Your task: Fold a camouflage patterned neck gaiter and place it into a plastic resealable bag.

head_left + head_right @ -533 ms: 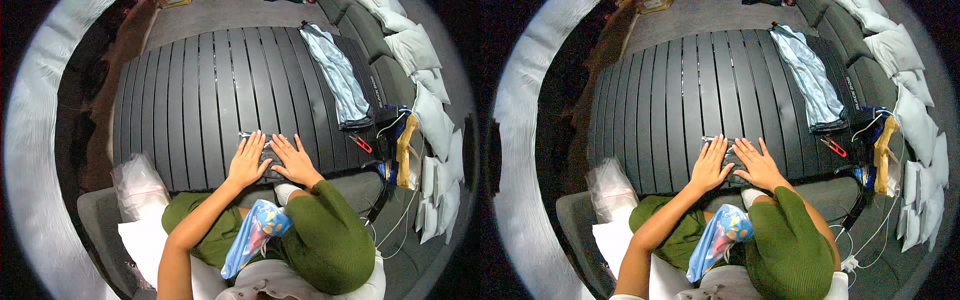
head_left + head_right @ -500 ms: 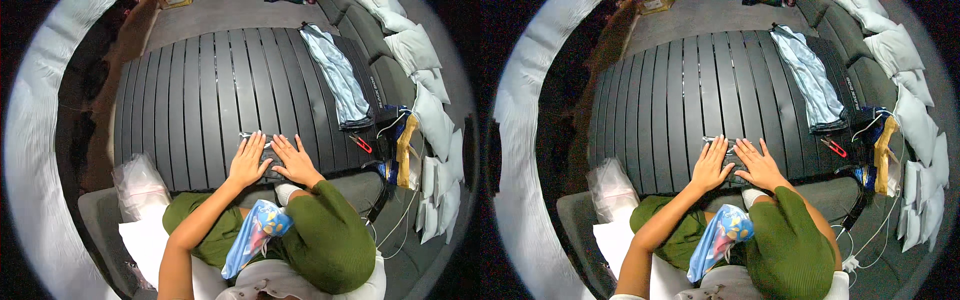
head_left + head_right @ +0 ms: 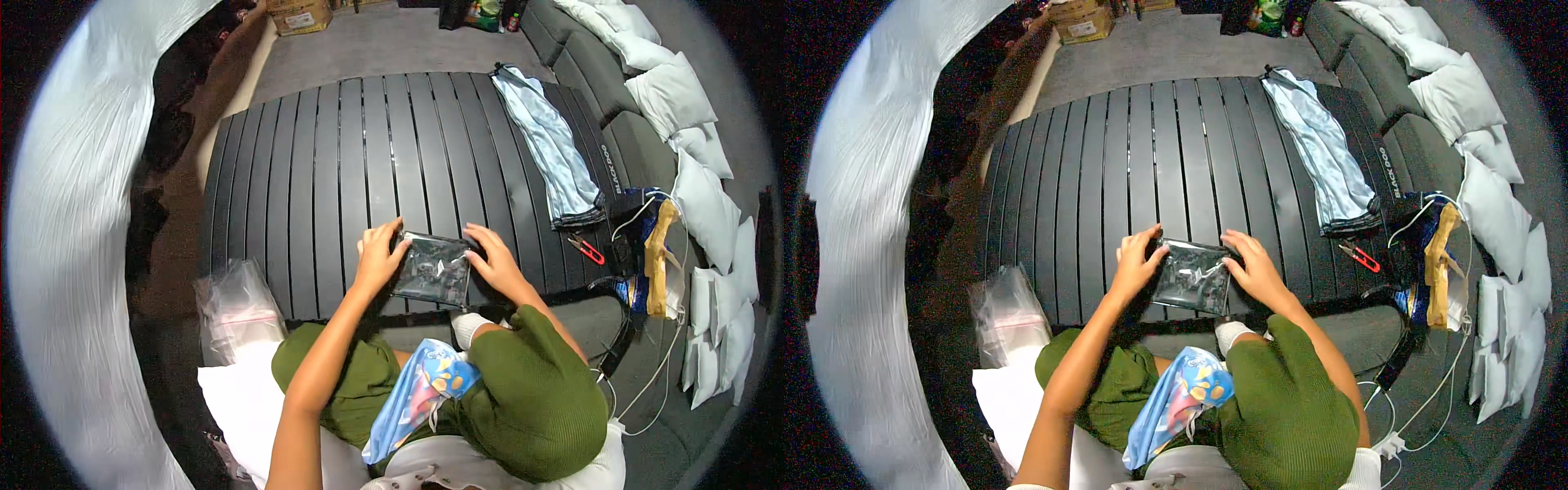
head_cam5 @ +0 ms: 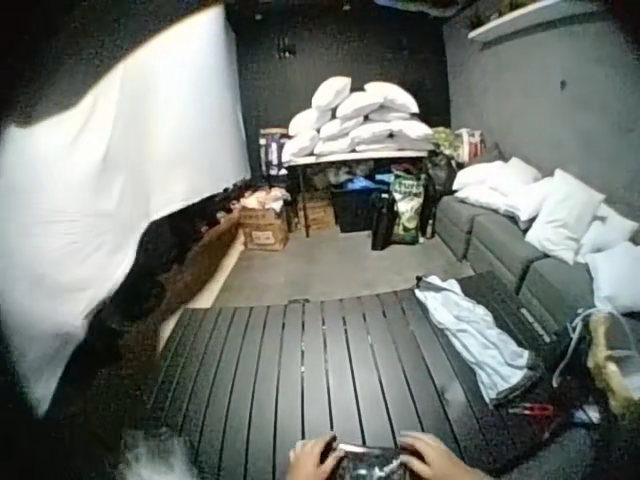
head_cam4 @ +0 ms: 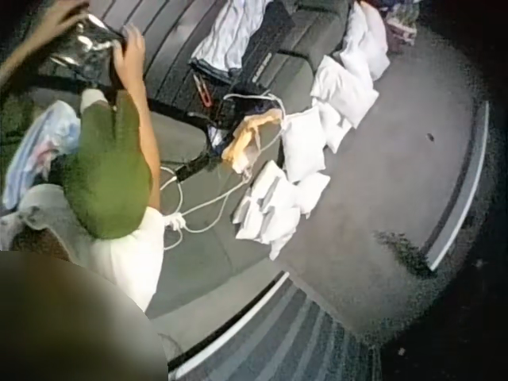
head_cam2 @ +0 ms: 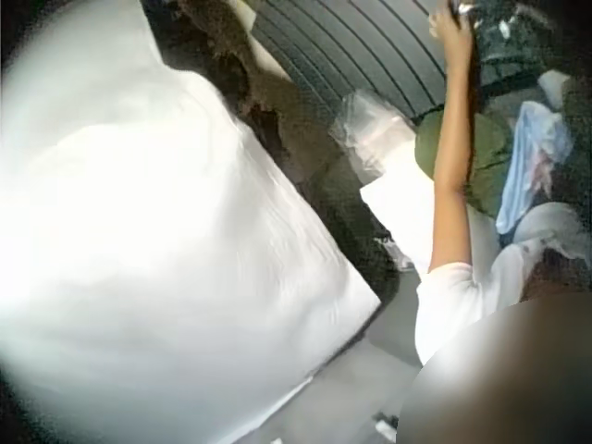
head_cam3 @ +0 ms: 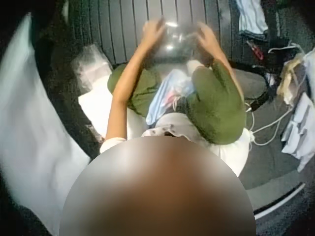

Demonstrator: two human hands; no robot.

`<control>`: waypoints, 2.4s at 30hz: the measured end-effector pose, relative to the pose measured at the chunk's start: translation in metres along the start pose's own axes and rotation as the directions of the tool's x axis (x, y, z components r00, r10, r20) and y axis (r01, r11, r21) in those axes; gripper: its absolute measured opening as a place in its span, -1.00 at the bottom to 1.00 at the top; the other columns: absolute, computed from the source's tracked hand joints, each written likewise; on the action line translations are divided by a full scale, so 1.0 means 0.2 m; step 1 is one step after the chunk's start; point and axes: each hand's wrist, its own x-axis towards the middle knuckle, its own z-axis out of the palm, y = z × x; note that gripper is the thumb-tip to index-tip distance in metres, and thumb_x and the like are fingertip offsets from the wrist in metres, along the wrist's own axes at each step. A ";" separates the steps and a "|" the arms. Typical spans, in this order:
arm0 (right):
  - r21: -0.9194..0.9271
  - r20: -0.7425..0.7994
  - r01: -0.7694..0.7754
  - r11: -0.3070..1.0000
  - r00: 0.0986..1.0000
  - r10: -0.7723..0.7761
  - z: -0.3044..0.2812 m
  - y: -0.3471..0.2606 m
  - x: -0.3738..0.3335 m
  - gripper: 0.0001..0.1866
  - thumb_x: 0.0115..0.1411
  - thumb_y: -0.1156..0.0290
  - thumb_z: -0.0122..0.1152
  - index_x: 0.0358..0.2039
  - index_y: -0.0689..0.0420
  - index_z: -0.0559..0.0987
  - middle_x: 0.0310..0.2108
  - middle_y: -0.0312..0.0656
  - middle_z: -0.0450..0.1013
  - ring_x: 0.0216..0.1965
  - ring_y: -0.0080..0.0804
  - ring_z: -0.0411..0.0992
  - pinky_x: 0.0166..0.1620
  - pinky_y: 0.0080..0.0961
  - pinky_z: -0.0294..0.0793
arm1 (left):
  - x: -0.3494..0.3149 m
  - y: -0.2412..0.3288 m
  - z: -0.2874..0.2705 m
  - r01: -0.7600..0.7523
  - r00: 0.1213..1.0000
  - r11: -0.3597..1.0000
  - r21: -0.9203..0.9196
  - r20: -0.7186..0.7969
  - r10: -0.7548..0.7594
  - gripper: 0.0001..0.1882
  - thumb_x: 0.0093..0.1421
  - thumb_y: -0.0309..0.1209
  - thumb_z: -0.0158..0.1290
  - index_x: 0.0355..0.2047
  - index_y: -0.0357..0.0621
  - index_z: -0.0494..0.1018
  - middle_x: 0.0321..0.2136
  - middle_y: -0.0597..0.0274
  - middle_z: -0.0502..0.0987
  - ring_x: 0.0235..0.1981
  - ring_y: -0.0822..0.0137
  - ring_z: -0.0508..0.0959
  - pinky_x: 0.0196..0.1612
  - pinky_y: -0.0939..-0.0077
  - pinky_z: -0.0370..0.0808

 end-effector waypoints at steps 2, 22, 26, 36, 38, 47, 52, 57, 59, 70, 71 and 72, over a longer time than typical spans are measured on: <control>-0.099 0.060 -0.088 0.991 0.994 0.094 -0.02 -0.02 0.07 -0.55 -0.03 0.38 0.18 -0.07 0.10 0.40 -0.17 -0.14 0.37 -0.07 -0.18 0.25 0.05 -0.36 0.15 | 0.01 -0.01 -0.01 0.096 0.991 0.995 0.020 0.093 -0.098 -0.60 0.03 -0.22 0.08 -0.10 -0.02 0.40 -0.18 0.26 0.44 -0.12 0.21 0.30 -0.04 0.31 0.13; 0.000 0.491 0.303 0.953 0.830 -0.264 -0.40 -0.33 0.06 -0.71 -0.06 0.34 0.23 -0.28 0.12 0.47 -0.15 -0.17 0.39 -0.03 -0.23 0.30 0.05 -0.34 0.20 | -0.01 0.12 -0.56 0.263 0.840 0.773 -0.577 0.531 0.111 -0.72 0.07 -0.44 0.07 -0.18 -0.24 0.45 -0.29 0.19 0.50 -0.26 0.40 0.48 -0.10 0.54 0.37; -0.087 0.461 0.129 0.988 0.884 -0.075 -0.37 -0.27 0.01 -0.72 -0.02 0.34 0.19 -0.27 0.13 0.47 -0.14 -0.17 0.39 -0.01 -0.23 0.29 0.06 -0.35 0.19 | -0.02 0.04 -0.43 0.236 0.857 0.957 -0.168 0.501 -0.123 -0.60 0.11 -0.28 0.03 -0.06 -0.16 0.37 -0.14 0.12 0.46 -0.13 0.28 0.45 -0.05 0.46 0.34; -0.325 0.084 0.155 0.933 0.987 -0.134 0.20 -0.12 0.11 -0.40 0.12 0.22 0.01 0.14 0.17 0.16 0.17 -0.04 0.07 0.23 -0.13 -0.05 0.23 -0.17 -0.17 | 0.00 0.01 -0.04 -0.444 0.873 0.874 0.199 0.314 0.372 -0.08 -0.08 0.10 0.06 0.19 -0.09 0.00 0.21 0.10 0.01 0.23 0.10 -0.02 0.21 0.10 -0.08; -0.481 0.139 0.161 0.862 0.985 -0.107 0.26 -0.11 0.11 -0.35 0.13 0.07 -0.05 0.15 0.16 0.14 0.21 -0.07 0.01 0.24 -0.16 -0.08 0.23 -0.12 -0.22 | -0.02 -0.01 -0.02 -0.457 0.863 0.858 0.235 0.352 0.363 -0.04 -0.08 0.18 0.01 0.20 -0.11 -0.03 0.21 0.13 0.00 0.24 0.17 -0.02 0.21 0.05 -0.12; -0.567 0.118 0.132 0.813 0.990 -0.078 0.24 -0.08 0.11 -0.30 0.07 -0.07 -0.04 0.19 -0.04 0.13 0.23 0.05 -0.11 0.26 -0.07 -0.14 0.18 0.11 -0.29 | 0.00 -0.01 0.01 -0.425 0.881 0.844 0.328 0.366 0.301 0.00 -0.14 0.29 -0.03 0.21 -0.01 0.00 0.22 0.23 -0.01 0.25 0.24 -0.04 0.19 -0.10 -0.24; -0.570 0.133 0.157 0.807 0.986 -0.098 0.26 -0.11 0.12 -0.30 0.08 -0.06 -0.04 0.19 -0.03 0.13 0.24 0.05 -0.14 0.26 -0.06 -0.17 0.18 0.10 -0.31 | -0.02 -0.03 -0.02 -0.377 0.907 0.852 0.365 0.331 0.260 0.00 -0.14 0.31 -0.04 0.21 0.01 -0.01 0.23 0.26 -0.02 0.26 0.25 -0.08 0.18 -0.15 -0.27; -0.606 0.110 0.095 0.790 0.993 -0.035 0.29 -0.10 0.09 -0.29 0.06 -0.09 -0.04 0.18 -0.04 0.15 0.25 0.04 -0.15 0.28 -0.12 -0.19 0.18 0.11 -0.33 | -0.04 -0.05 0.02 -0.361 0.901 0.883 0.302 0.357 0.246 0.01 -0.16 0.33 -0.06 0.22 0.10 -0.05 0.24 0.27 -0.04 0.27 0.24 -0.12 0.18 -0.15 -0.29; -0.620 0.118 0.106 0.777 0.992 -0.041 0.28 -0.09 0.08 -0.29 0.07 -0.10 -0.05 0.18 -0.03 0.15 0.24 0.04 -0.15 0.28 -0.11 -0.19 0.18 0.10 -0.33 | -0.06 -0.04 0.03 -0.329 0.922 0.912 0.244 0.292 0.254 0.03 -0.18 0.30 0.01 0.22 0.08 -0.05 0.24 0.10 -0.09 0.27 0.11 -0.14 0.19 -0.11 -0.24; -0.116 -0.257 -0.009 0.993 0.966 -0.022 0.26 -0.06 0.01 -0.40 0.04 0.25 0.13 0.08 0.14 0.22 0.18 0.17 -0.10 0.14 0.13 -0.04 0.15 -0.18 -0.04 | -0.19 0.06 0.05 0.204 0.979 0.961 0.189 -0.028 -0.202 -0.13 -0.21 0.05 0.21 0.05 -0.14 0.19 -0.12 0.09 0.37 -0.05 0.05 0.28 -0.09 0.08 0.21; -0.088 -0.295 -0.020 0.996 0.955 -0.007 0.24 -0.07 0.01 -0.42 0.04 0.27 0.13 0.07 0.15 0.23 0.17 0.16 -0.08 0.13 0.12 -0.02 0.15 -0.18 -0.04 | -0.20 0.09 0.05 0.252 0.967 0.946 0.203 -0.008 -0.256 -0.14 -0.21 0.04 0.20 0.04 -0.14 0.19 -0.11 0.08 0.37 -0.06 0.06 0.31 -0.09 0.09 0.22; -0.059 -0.329 -0.028 0.998 0.944 0.007 0.23 -0.07 0.00 -0.44 0.03 0.30 0.13 0.05 0.15 0.24 0.16 0.16 -0.06 0.12 0.12 0.00 0.14 -0.18 -0.03 | -0.22 0.12 0.04 0.302 0.950 0.928 0.218 0.010 -0.311 -0.15 -0.20 0.04 0.20 0.04 -0.15 0.19 -0.10 0.08 0.37 -0.08 0.06 0.33 -0.10 0.09 0.24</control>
